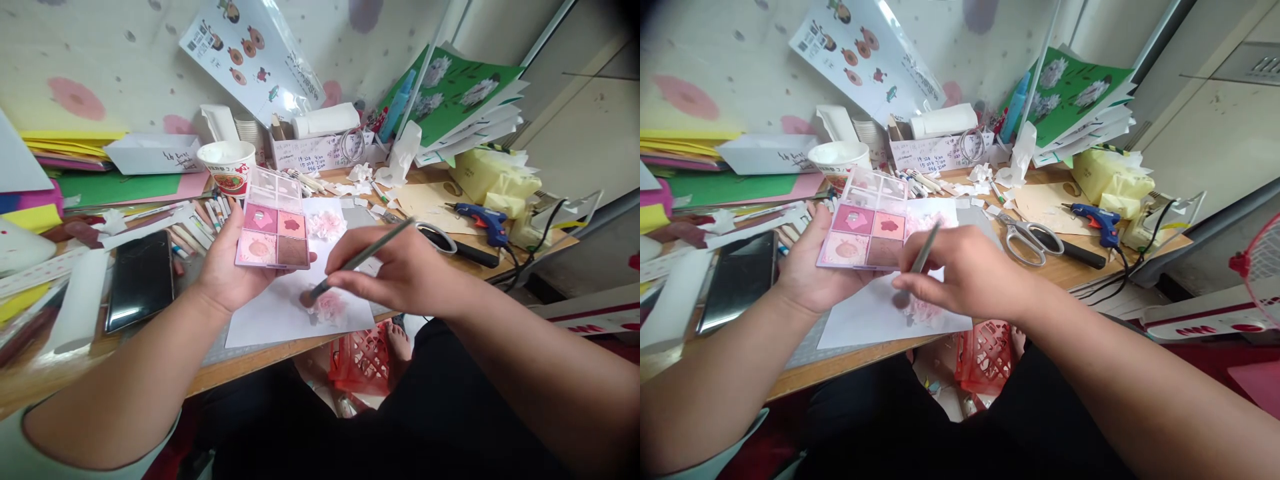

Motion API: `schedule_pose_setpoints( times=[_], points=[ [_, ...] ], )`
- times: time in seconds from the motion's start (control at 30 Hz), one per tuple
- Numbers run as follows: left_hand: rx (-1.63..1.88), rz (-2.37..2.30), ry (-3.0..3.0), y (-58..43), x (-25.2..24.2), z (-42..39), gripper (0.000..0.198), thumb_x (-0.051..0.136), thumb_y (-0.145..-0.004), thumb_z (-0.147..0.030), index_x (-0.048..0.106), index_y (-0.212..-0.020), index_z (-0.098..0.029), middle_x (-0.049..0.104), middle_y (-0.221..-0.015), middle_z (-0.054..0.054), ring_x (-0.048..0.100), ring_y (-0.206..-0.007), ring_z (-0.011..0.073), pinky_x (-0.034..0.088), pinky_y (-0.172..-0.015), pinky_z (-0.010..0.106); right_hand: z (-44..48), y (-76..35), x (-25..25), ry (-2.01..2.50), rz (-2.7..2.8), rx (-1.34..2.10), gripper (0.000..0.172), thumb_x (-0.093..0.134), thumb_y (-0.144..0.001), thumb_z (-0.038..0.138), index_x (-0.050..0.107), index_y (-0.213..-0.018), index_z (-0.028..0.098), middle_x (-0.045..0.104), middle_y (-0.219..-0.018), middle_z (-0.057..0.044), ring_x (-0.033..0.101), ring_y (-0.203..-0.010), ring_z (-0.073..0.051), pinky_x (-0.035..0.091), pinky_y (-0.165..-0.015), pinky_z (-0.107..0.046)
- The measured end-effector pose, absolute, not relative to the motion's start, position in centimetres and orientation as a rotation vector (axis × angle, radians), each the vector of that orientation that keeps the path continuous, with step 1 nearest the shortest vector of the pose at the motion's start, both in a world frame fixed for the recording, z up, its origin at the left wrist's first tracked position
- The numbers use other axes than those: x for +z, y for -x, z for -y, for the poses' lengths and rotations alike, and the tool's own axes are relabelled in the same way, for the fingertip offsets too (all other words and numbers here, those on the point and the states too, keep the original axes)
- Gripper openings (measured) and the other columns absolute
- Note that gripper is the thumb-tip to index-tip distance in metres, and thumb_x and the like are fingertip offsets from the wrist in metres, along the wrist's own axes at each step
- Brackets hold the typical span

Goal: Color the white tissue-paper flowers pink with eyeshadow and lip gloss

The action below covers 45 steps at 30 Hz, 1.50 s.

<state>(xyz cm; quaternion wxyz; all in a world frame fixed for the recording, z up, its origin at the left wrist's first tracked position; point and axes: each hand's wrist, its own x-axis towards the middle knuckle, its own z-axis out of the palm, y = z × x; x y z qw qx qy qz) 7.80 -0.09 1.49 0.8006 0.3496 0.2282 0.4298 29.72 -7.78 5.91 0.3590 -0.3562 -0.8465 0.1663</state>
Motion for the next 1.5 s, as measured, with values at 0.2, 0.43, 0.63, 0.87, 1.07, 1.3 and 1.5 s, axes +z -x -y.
schedule_pose_setpoints(
  times=[0.2,0.43,0.63,0.87,1.07,1.3,1.5],
  points=[
    [0.904,-0.470,-0.759,-7.8,1.5,0.0,0.073,0.015,-0.099,-0.064,0.061,-0.130,-0.017,0.071,-0.123,0.016,0.071,-0.099,0.0365,0.059,-0.073,0.054,7.1,-30.2,5.8,1.145,2.050,0.383,0.017,0.067,-0.086,0.032,0.068,-0.080,0.016,0.072,-0.070,-0.003,0.065,-0.064,-0.014,0.048,-0.060,-0.026],
    [0.952,-0.465,-0.755,-7.9,1.5,0.1,0.063,0.023,-0.102,-0.058,0.051,-0.140,-0.017,0.062,-0.138,0.015,0.061,-0.118,0.0373,0.057,-0.082,0.059,6.9,-31.5,5.4,1.293,2.005,0.340,0.019,0.068,-0.083,0.032,0.070,-0.077,0.015,0.070,-0.067,-0.003,0.063,-0.059,-0.014,0.045,-0.056,-0.026],
    [0.954,-0.476,-0.747,-7.8,1.5,0.1,0.059,0.029,-0.102,-0.056,0.054,-0.137,-0.016,0.063,-0.136,0.015,0.062,-0.116,0.0372,0.058,-0.080,0.057,7.7,-32.5,5.3,1.323,1.969,0.492,0.019,0.070,-0.081,0.034,0.069,-0.074,0.017,0.071,-0.068,-0.004,0.063,-0.062,-0.015,0.048,-0.060,-0.028],
    [0.957,-0.505,-0.723,-7.9,1.5,0.0,0.060,0.027,-0.102,-0.057,0.059,-0.131,-0.016,0.069,-0.128,0.014,0.068,-0.108,0.0357,0.061,-0.075,0.058,9.0,-33.1,4.8,1.310,1.976,0.526,0.021,0.071,-0.083,0.037,0.071,-0.078,0.017,0.072,-0.069,-0.003,0.065,-0.062,-0.015,0.049,-0.059,-0.027],
    [0.955,-0.516,-0.717,-8.0,1.2,-0.2,0.063,0.024,-0.102,-0.059,0.062,-0.129,-0.017,0.070,-0.126,0.013,0.069,-0.105,0.0347,0.062,-0.071,0.056,9.8,-32.7,4.5,1.074,2.040,0.509,0.013,0.073,-0.084,0.027,0.070,-0.081,0.016,0.074,-0.072,-0.004,0.067,-0.064,-0.014,0.051,-0.060,-0.025],
    [0.951,-0.504,-0.727,-7.8,1.1,-0.1,0.064,0.022,-0.102,-0.060,0.060,-0.132,-0.018,0.069,-0.128,0.013,0.066,-0.107,0.0340,0.060,-0.074,0.055,10.5,-31.6,5.0,0.823,2.147,0.387,0.009,0.070,-0.087,0.024,0.067,-0.086,0.017,0.074,-0.076,-0.007,0.070,-0.071,-0.017,0.054,-0.064,-0.028],
    [0.942,-0.511,-0.723,-7.7,1.1,-0.1,0.061,0.031,-0.100,-0.061,0.057,-0.136,-0.019,0.067,-0.131,0.013,0.064,-0.108,0.0357,0.057,-0.077,0.054,9.8,-30.9,5.1,0.862,2.152,0.303,0.011,0.070,-0.087,0.024,0.067,-0.084,0.014,0.073,-0.075,-0.008,0.068,-0.068,-0.016,0.051,-0.062,-0.028]
  ],
)
